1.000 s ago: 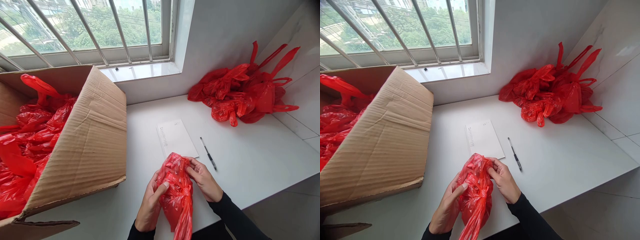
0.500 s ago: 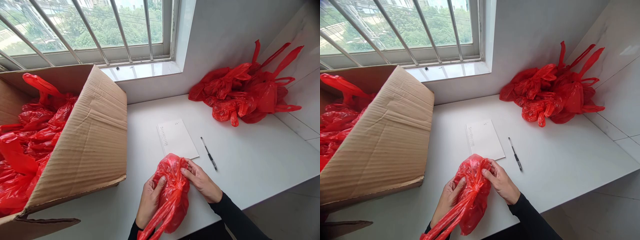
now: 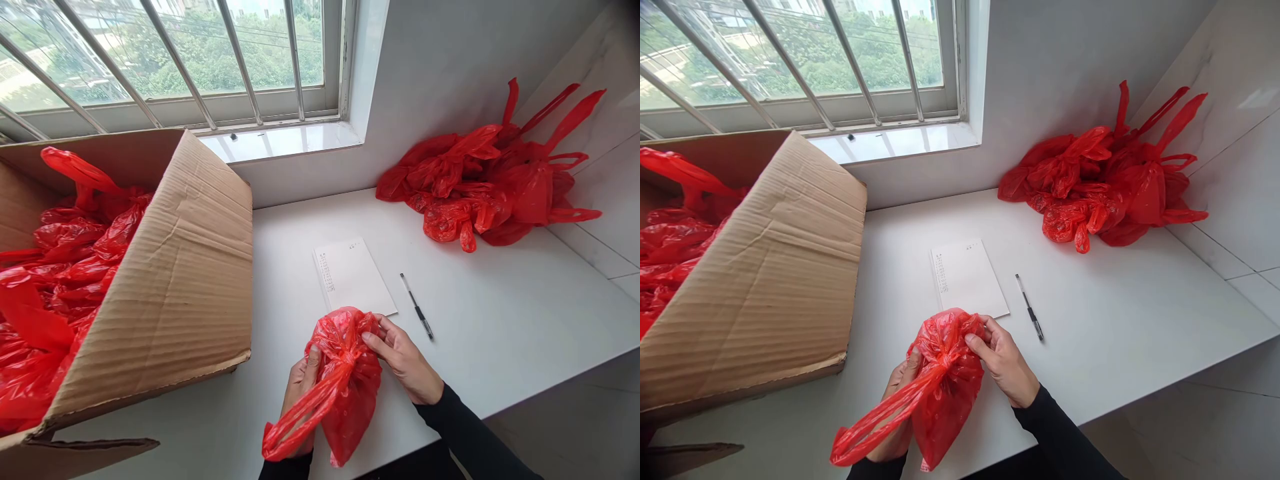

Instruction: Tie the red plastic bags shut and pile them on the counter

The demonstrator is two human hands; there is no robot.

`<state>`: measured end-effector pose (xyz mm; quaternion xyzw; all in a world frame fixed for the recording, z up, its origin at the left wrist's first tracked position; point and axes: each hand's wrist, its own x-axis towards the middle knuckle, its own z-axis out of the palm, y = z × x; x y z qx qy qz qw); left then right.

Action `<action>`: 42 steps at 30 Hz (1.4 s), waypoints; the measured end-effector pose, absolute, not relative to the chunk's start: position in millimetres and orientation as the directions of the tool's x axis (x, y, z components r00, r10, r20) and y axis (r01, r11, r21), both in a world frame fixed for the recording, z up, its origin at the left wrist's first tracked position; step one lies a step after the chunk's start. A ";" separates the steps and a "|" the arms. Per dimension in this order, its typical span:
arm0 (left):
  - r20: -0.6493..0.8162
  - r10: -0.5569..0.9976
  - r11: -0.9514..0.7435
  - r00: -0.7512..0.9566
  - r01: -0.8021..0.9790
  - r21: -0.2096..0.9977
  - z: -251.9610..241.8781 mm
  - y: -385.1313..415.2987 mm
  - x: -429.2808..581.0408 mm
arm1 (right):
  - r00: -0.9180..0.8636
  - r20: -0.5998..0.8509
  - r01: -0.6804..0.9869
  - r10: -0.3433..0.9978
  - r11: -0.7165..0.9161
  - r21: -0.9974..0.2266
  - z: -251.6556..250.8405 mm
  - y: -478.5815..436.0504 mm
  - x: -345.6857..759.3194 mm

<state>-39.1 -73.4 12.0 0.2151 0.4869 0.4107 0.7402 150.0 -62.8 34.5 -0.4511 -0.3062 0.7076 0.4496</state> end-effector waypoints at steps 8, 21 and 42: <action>-0.521 0.826 0.560 0.213 -0.416 0.717 35.8 -72.1 -39.7 | -0.230 -0.357 -0.370 0.905 -0.421 -0.828 39.0 -62.7 153.6; -0.560 0.816 0.565 0.141 -0.393 0.725 36.0 -68.6 -37.7 | -0.307 -0.320 -0.233 0.896 -0.397 -0.888 27.1 -66.8 148.9; -0.456 0.871 0.486 0.185 -0.467 0.738 20.4 -76.6 -45.5 | -0.385 -0.300 -0.222 0.873 -0.403 -0.888 26.8 -75.4 146.7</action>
